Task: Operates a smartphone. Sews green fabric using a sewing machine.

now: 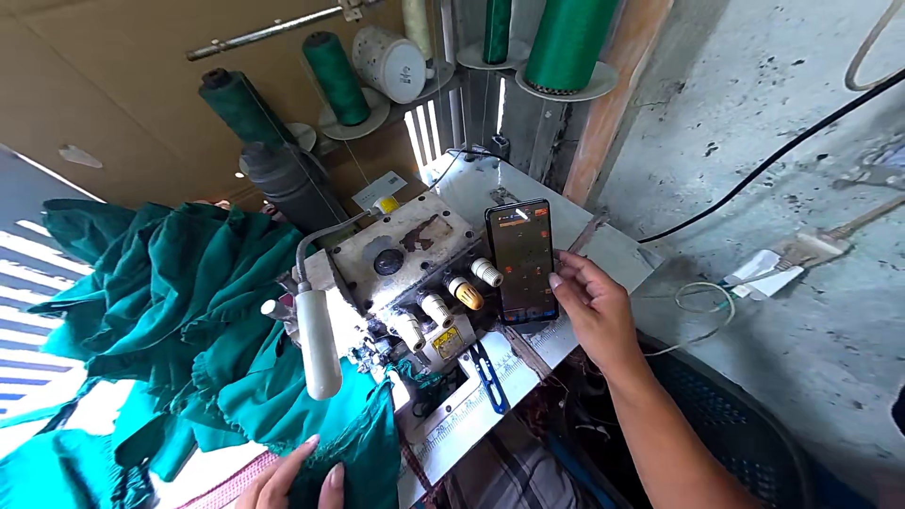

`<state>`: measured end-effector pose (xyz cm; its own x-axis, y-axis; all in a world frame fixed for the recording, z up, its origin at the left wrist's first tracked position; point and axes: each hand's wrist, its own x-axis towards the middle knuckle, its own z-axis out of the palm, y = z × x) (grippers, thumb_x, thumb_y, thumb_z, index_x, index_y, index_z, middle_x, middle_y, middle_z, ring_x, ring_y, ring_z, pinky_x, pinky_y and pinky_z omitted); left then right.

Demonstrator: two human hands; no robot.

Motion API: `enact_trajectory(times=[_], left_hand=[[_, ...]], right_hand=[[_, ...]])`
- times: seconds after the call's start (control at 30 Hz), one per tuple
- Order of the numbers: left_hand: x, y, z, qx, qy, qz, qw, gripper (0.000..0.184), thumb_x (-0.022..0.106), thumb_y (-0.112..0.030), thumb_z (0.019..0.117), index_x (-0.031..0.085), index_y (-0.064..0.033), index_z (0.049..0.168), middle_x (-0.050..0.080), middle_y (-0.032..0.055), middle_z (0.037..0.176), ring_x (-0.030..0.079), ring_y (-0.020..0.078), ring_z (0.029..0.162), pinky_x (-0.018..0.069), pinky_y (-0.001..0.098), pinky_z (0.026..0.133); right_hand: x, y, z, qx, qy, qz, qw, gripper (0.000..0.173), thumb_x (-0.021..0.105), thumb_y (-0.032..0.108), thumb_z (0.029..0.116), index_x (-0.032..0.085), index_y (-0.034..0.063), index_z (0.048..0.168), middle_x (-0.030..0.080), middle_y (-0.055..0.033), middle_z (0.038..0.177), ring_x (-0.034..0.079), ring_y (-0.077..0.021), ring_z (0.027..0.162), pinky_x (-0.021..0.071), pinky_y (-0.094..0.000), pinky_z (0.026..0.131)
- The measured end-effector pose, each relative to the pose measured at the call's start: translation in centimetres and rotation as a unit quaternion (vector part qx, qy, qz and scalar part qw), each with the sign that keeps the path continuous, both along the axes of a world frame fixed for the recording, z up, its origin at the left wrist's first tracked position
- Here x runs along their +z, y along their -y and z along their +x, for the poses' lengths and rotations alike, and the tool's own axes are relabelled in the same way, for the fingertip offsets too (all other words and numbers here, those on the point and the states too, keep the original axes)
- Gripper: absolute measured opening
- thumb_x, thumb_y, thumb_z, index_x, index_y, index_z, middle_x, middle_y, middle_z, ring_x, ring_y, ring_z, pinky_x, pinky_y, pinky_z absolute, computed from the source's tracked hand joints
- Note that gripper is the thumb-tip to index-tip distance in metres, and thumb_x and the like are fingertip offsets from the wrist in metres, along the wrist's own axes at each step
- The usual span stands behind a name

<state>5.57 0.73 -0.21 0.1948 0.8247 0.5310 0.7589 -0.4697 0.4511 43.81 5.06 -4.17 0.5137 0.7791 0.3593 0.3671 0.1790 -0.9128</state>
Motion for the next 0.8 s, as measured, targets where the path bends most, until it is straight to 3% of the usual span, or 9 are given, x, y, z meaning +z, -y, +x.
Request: enact_trajectory(times=[0.17, 0.3, 0.4, 0.47, 0.57, 0.63, 0.67, 0.73, 0.8], left_hand=[[0.7, -0.9, -0.5, 0.000, -0.003, -0.019, 1.000, 0.025, 0.063, -0.019, 0.1001, 0.070, 0.0046, 0.102, 0.071, 0.0163, 0.094, 0.067, 0.0128, 0.092, 0.0529, 0.0238, 0.084], [1.9, -1.3, -1.3, -0.021, -0.027, -0.040, 0.999, 0.025, 0.056, -0.014, 0.1028, 0.070, 0.0067, 0.102, 0.071, 0.0184, 0.093, 0.067, 0.0141, 0.089, 0.0532, 0.0252, 0.083], [2.8, -1.6, -1.4, -0.060, -0.001, -0.055, 0.997, 0.029, 0.045, -0.011, 0.1061, 0.064, 0.0103, 0.103, 0.066, 0.0180, 0.096, 0.063, 0.0110, 0.094, 0.0507, 0.0234, 0.086], [3.8, -1.9, -0.7, -0.076, 0.002, -0.055, 0.996, 0.030, 0.043, -0.014, 0.1067, 0.062, 0.0096, 0.103, 0.064, 0.0168, 0.093, 0.062, 0.0099, 0.091, 0.0500, 0.0227, 0.083], [5.6, -3.3, -0.3, -0.092, -0.043, -0.060, 0.993, 0.034, 0.061, -0.030, 0.1005, 0.065, 0.0043, 0.101, 0.066, 0.0158, 0.087, 0.062, 0.0131, 0.080, 0.0509, 0.0273, 0.072], [6.8, -5.1, -0.6, -0.094, -0.096, -0.070, 0.988, 0.040, 0.071, -0.041, 0.0944, 0.070, -0.0010, 0.101, 0.069, 0.0146, 0.087, 0.065, 0.0160, 0.079, 0.0522, 0.0325, 0.070], [7.2, -5.9, -0.9, -0.094, -0.119, -0.073, 0.986, 0.040, 0.073, -0.043, 0.0924, 0.072, -0.0041, 0.101, 0.070, 0.0133, 0.088, 0.066, 0.0168, 0.079, 0.0525, 0.0346, 0.069], [8.0, -7.0, -1.1, -0.107, -0.146, -0.072, 0.981, 0.034, 0.074, -0.042, 0.0910, 0.076, -0.0095, 0.099, 0.070, 0.0098, 0.086, 0.064, 0.0154, 0.076, 0.0500, 0.0340, 0.066], [8.5, -7.5, -1.0, -0.143, -0.152, -0.070, 0.975, 0.026, 0.074, -0.038, 0.0924, 0.078, -0.0133, 0.098, 0.067, 0.0071, 0.082, 0.061, 0.0128, 0.074, 0.0478, 0.0307, 0.064]], right_hand=[[-0.2, -0.6, -0.3, -0.010, 0.037, 0.017, 0.999, 0.036, 0.063, 0.018, 0.0981, 0.065, 0.0021, 0.130, 0.073, -0.0022, 0.095, 0.068, -0.0034, 0.080, 0.0580, -0.0188, 0.074], [-0.4, -0.7, -0.4, -0.009, 0.039, 0.017, 0.999, 0.036, 0.064, 0.020, 0.0980, 0.065, 0.0031, 0.130, 0.073, -0.0017, 0.094, 0.068, -0.0037, 0.078, 0.0581, -0.0195, 0.073], [-0.4, -0.6, -0.3, -0.008, 0.045, 0.018, 0.999, 0.038, 0.065, 0.022, 0.0979, 0.065, 0.0043, 0.131, 0.073, -0.0019, 0.095, 0.068, -0.0039, 0.078, 0.0585, -0.0198, 0.072], [-0.7, -0.7, -0.3, -0.011, 0.050, 0.018, 0.999, 0.037, 0.066, 0.022, 0.0975, 0.066, 0.0046, 0.130, 0.073, -0.0013, 0.093, 0.067, -0.0032, 0.076, 0.0575, -0.0189, 0.070], [-0.9, -0.8, -0.2, -0.032, 0.065, 0.021, 0.997, 0.038, 0.067, 0.023, 0.0970, 0.066, 0.0058, 0.131, 0.073, -0.0022, 0.095, 0.068, -0.0044, 0.078, 0.0577, -0.0203, 0.071], [-0.9, -0.3, -0.3, -0.062, 0.103, 0.035, 0.992, 0.043, 0.064, 0.023, 0.0983, 0.062, 0.0049, 0.137, 0.070, -0.0091, 0.114, 0.068, -0.0119, 0.096, 0.0592, -0.0280, 0.082], [-0.7, 0.1, -0.6, -0.075, 0.124, 0.054, 0.988, 0.041, 0.062, 0.022, 0.0992, 0.063, 0.0028, 0.135, 0.067, -0.0122, 0.117, 0.067, -0.0147, 0.100, 0.0581, -0.0299, 0.084], [0.0, 1.1, -2.6, -0.050, 0.128, 0.090, 0.986, 0.030, 0.060, 0.017, 0.0999, 0.068, -0.0009, 0.123, 0.068, -0.0100, 0.105, 0.065, -0.0116, 0.090, 0.0569, -0.0268, 0.078], [0.9, 2.3, -6.1, 0.079, 0.087, 0.087, 0.989, 0.023, 0.059, 0.014, 0.1007, 0.071, 0.0003, 0.115, 0.072, -0.0064, 0.101, 0.068, -0.0062, 0.084, 0.0591, -0.0233, 0.074]])
